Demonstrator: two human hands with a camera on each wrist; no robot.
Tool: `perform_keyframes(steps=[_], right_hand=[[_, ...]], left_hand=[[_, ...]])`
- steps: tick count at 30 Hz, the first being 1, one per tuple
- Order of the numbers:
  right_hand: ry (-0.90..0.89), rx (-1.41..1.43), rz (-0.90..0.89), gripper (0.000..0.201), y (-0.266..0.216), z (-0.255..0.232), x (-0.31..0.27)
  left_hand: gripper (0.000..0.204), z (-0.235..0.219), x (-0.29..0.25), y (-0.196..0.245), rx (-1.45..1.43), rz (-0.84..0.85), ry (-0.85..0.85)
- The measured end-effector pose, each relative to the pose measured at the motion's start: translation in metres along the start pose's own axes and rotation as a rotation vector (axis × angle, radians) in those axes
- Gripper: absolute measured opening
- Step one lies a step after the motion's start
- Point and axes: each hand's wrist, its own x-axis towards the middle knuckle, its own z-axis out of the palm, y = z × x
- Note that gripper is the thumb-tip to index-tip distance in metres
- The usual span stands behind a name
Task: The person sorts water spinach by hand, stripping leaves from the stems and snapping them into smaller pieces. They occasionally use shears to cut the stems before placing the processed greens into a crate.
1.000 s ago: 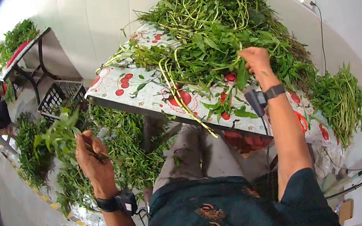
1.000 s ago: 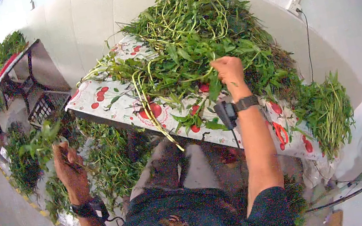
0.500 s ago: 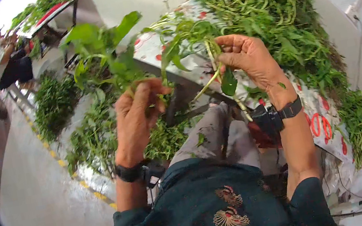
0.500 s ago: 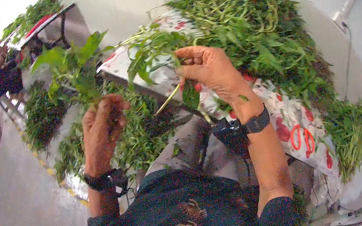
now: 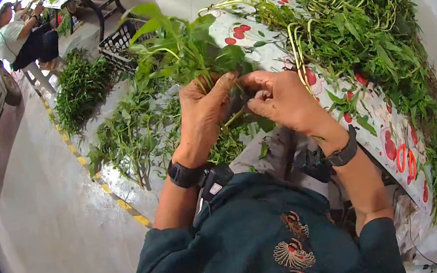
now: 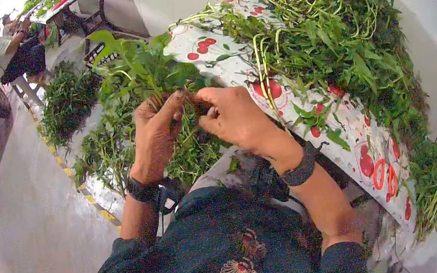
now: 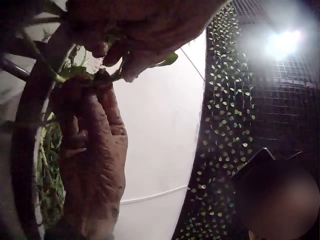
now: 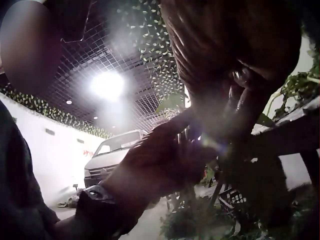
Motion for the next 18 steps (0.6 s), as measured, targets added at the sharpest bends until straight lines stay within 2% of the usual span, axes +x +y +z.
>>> perform_keyframes(steps=[2,4,6,8,10,12,13,14,15,16,17,18], right_hand=[[-0.009,0.0,-0.002,0.031,-0.002,-0.004,0.001],[-0.011,-0.049,-0.159,0.032,0.004,-0.008,0.002],[-0.047,-0.09,-0.141,0.03,0.002,-0.008,0.003],[-0.064,-0.145,-0.115,0.029,0.005,-0.008,0.003],[-0.056,-0.44,-0.246,0.017,0.017,0.0,0.005],[0.01,-0.528,-0.258,0.012,0.014,0.011,-0.002],[0.01,-0.479,-0.337,0.011,0.012,0.016,-0.006],[0.007,-0.428,-0.416,0.011,0.011,0.022,-0.012],[0.014,-0.432,-0.409,0.011,0.01,0.031,-0.02],[-0.089,-0.42,-0.388,0.01,0.01,0.04,-0.029],[-0.189,-0.412,-0.368,0.01,0.009,0.042,-0.034],[-0.182,-0.422,-0.368,0.01,0.008,0.04,-0.037]], left_hand=[[0.015,-0.003,0.003,-0.005,-0.022,0.01,0.017],[0.015,-0.006,0.003,-0.004,-0.039,0.022,0.031],[0.016,-0.007,0.001,0.001,-0.085,-0.066,-0.027],[0.015,-0.007,0.0,0.001,-0.09,-0.08,-0.019],[0.014,-0.007,0.0,-0.002,-0.101,-0.096,-0.029],[0.014,-0.01,0.001,-0.008,-0.169,-0.021,-0.003],[0.014,-0.006,0.002,-0.006,-0.197,-0.055,0.147],[0.015,-0.008,0.008,-0.005,-0.303,-0.002,0.251],[0.015,-0.024,0.015,-0.002,-0.28,0.05,0.213],[0.015,-0.042,0.021,0.001,-0.26,0.107,0.176],[0.015,-0.052,0.022,0.005,-0.237,0.112,0.204],[0.015,-0.058,0.022,0.009,-0.213,0.118,0.23]])
